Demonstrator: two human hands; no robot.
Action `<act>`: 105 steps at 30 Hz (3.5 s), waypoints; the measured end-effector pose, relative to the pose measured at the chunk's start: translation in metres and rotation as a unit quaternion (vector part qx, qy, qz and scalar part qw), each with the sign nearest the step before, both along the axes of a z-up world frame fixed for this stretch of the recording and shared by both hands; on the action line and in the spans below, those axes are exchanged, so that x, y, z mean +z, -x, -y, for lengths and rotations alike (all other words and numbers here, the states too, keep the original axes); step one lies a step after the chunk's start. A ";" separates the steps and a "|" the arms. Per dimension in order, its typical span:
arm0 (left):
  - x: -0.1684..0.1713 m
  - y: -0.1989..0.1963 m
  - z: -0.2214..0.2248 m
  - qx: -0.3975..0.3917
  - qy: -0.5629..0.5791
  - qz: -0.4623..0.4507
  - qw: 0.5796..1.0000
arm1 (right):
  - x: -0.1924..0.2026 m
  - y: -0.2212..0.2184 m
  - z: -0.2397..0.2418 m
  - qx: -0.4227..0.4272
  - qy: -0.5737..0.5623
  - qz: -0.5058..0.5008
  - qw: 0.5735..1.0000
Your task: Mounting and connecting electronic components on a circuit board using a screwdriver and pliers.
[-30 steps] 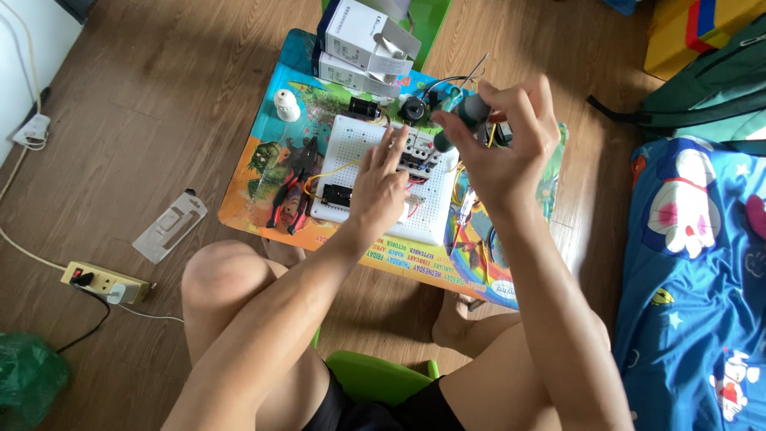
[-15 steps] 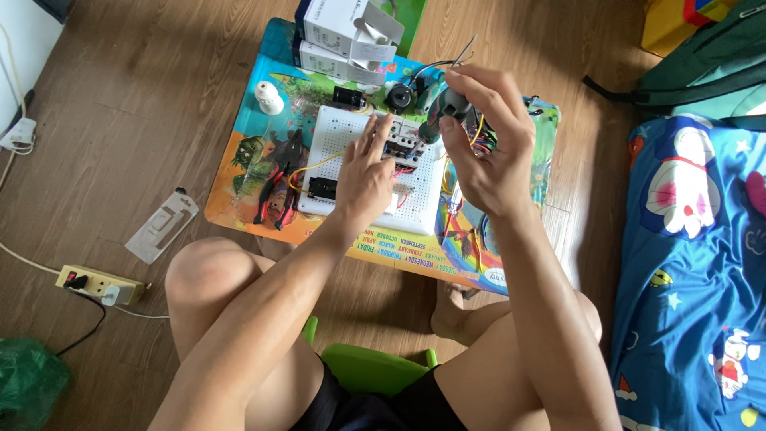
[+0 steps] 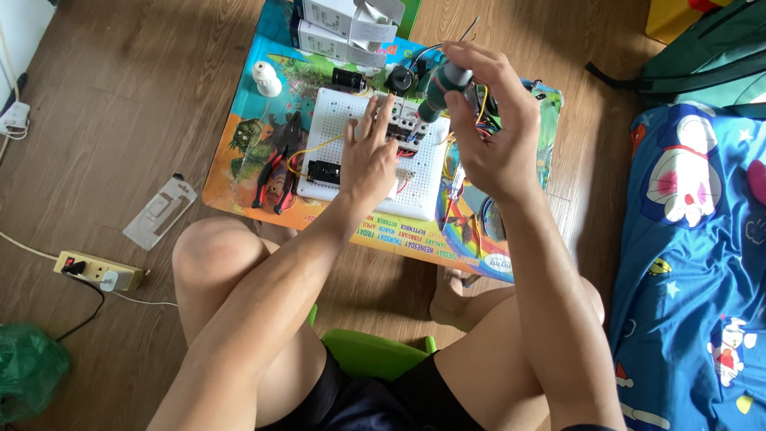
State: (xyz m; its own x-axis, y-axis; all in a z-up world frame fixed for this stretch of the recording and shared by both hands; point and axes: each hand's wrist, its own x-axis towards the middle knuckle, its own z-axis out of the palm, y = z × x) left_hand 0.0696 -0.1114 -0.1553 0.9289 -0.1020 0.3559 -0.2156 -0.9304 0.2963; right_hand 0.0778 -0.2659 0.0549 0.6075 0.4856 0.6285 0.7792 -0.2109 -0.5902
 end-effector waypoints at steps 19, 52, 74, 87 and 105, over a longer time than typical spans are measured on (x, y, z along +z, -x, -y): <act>0.002 -0.003 0.006 0.016 -0.002 0.001 1.000 | -0.017 -0.008 0.008 -0.065 -0.034 0.046 0.996; 0.002 -0.004 0.009 0.008 0.001 -0.014 1.000 | -0.009 -0.002 0.004 -0.078 -0.012 0.029 0.996; -0.004 -0.006 0.006 0.002 0.022 0.015 1.000 | -0.007 -0.003 0.009 -0.045 -0.013 0.008 0.999; -0.008 -0.011 -0.003 -0.030 0.020 0.002 0.999 | -0.007 -0.001 0.009 -0.043 -0.007 0.001 0.999; 0.002 -0.008 -0.005 -0.040 0.001 -0.012 0.999 | -0.005 0.000 0.008 -0.049 -0.002 -0.003 0.999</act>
